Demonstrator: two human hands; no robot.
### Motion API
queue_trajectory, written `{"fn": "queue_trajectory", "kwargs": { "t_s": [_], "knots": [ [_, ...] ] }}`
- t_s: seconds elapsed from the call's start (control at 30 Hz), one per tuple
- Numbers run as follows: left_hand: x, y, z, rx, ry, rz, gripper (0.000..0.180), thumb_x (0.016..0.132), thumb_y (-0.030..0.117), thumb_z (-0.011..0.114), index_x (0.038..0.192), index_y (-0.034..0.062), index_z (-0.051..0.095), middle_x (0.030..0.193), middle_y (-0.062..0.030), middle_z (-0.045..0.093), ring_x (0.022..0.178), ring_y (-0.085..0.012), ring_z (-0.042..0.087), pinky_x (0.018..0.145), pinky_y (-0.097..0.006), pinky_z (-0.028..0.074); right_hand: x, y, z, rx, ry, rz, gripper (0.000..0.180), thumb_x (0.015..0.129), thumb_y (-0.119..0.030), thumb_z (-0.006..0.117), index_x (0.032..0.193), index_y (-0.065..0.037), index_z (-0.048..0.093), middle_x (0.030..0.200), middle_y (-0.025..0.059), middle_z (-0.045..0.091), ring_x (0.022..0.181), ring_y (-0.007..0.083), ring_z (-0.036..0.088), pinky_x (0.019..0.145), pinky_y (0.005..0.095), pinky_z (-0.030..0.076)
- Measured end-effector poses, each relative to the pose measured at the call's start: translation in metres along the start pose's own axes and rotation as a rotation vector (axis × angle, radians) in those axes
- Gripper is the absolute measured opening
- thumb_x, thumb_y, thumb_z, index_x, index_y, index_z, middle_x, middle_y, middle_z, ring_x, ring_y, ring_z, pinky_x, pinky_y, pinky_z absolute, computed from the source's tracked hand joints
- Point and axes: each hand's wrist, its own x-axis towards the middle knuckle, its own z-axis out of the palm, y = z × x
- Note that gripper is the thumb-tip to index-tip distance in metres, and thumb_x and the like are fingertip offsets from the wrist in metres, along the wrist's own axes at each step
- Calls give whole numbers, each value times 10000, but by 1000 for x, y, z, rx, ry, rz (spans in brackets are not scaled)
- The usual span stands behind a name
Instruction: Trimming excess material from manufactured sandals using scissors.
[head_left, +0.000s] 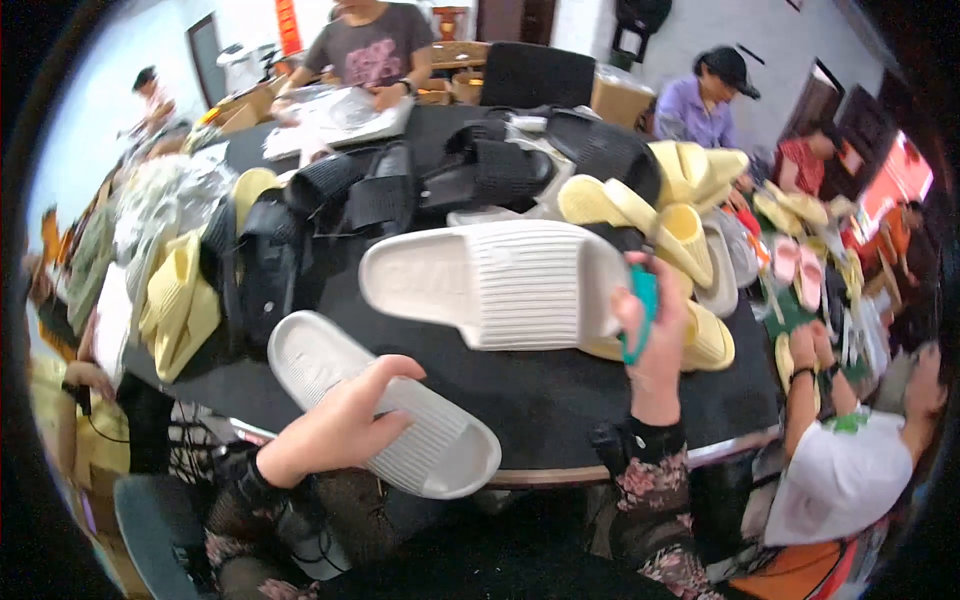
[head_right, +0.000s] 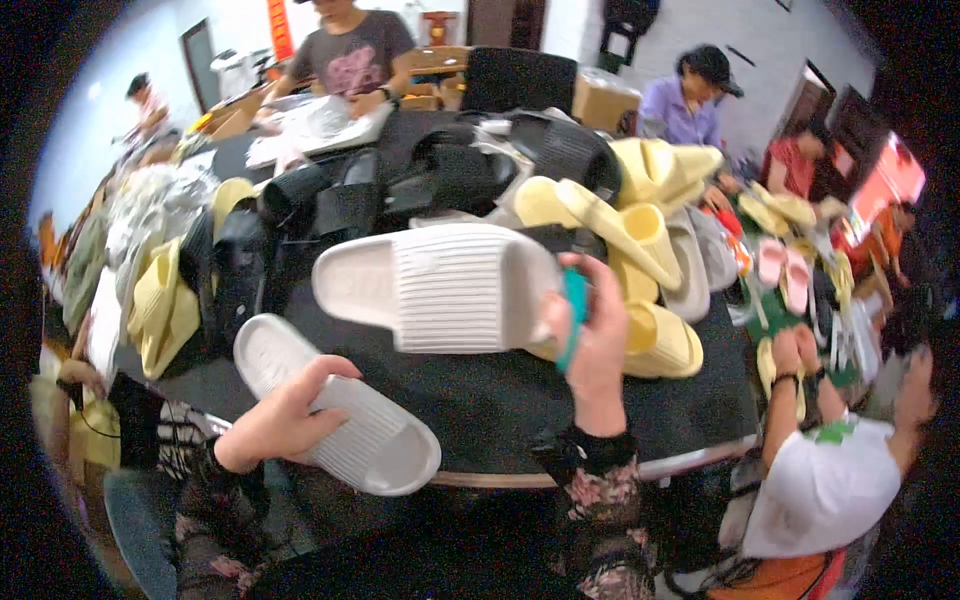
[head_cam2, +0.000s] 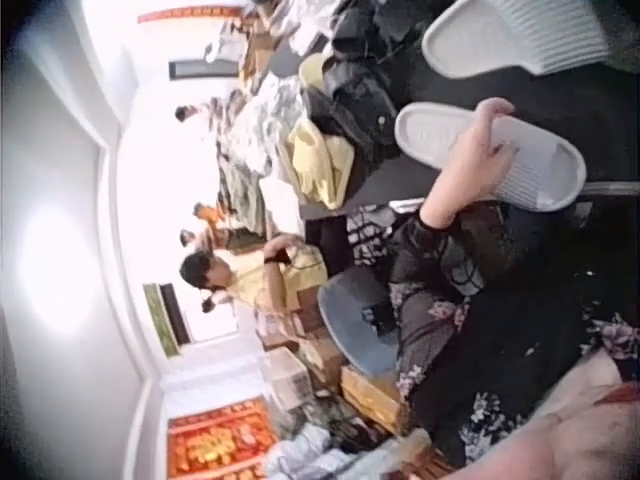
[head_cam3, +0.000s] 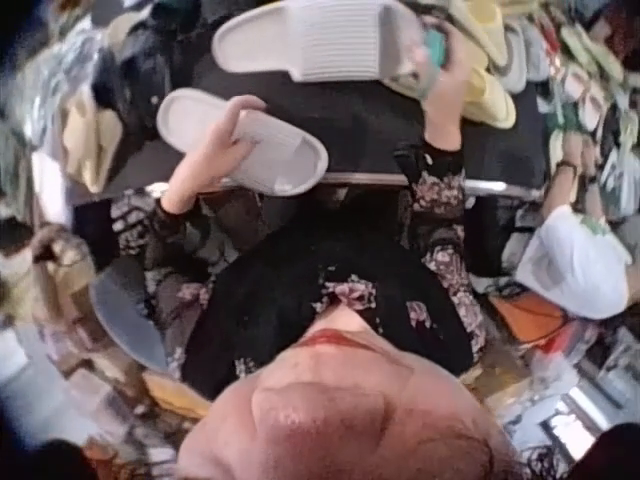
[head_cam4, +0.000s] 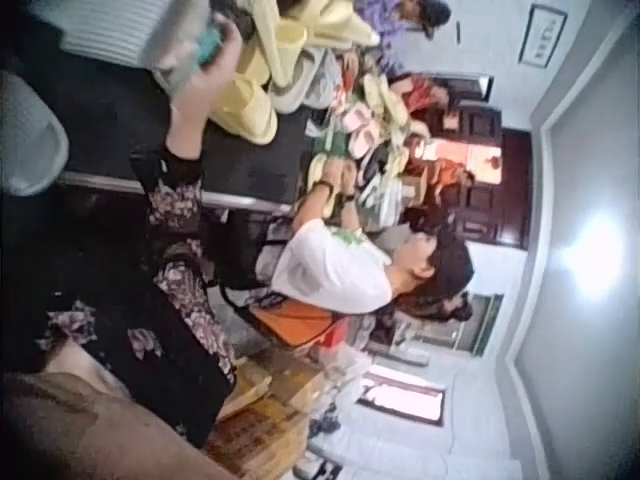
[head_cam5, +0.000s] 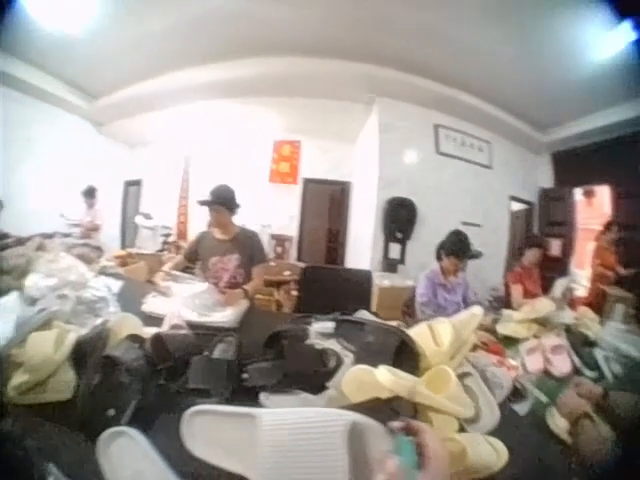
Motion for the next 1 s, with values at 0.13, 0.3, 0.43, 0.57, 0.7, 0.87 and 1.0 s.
{"fn": "queue_trajectory", "kwargs": {
  "t_s": [0.13,0.3,0.43,0.57,0.7,0.87,1.0],
  "knots": [
    [4,11,-12,167,-202,51,252,812,33,477,1055,-3,534,972,-194,615,971,-349,599,843,-409,470,1,-14,-24,40,93,103,405,764,-139,641,1127,12,541,939,21,529,768,63,491,652,192,398],
    [18,11,-21,503,-537,386,206,765,94,538,951,36,603,929,-158,610,883,-327,601,820,-417,447,2,-36,-32,-50,1,115,382,746,-111,621,1102,7,550,917,1,509,732,54,468,646,179,381],
    [2,20,-22,841,-615,587,146,757,136,557,868,87,640,852,-77,606,899,-240,583,842,-409,377,6,-44,-28,39,-49,153,381,736,-104,622,1097,-5,550,917,-5,513,725,44,466,648,172,378],
    [4,13,-25,1069,-425,722,158,749,181,601,859,91,670,844,-36,621,941,-209,540,875,-369,361,11,-36,-44,-61,-133,189,386,735,-92,628,1101,0,547,892,-4,526,735,47,478,668,169,386],
    [-10,-17,-37,910,-251,701,271,756,201,623,995,72,632,1130,-150,519,1079,-283,479,948,-447,345,11,-28,-37,-42,-257,278,404,731,-103,652,1107,1,545,896,12,564,772,70,521,717,194,416],
    [-46,-57,-43,675,-84,322,791,733,340,728,1339,29,326,1351,-347,304,1267,-497,315,974,-548,328,15,-2,-33,48,-344,344,425,725,-134,684,1101,2,542,941,28,582,825,89,551,751,222,444],
    [-80,-84,-23,487,-22,-32,1037,648,402,802,1391,-21,214,1310,-414,293,1241,-525,333,983,-547,317,28,6,-14,27,-495,424,441,708,-175,710,1079,2,550,957,23,579,838,93,551,748,228,450]
  ]
}}
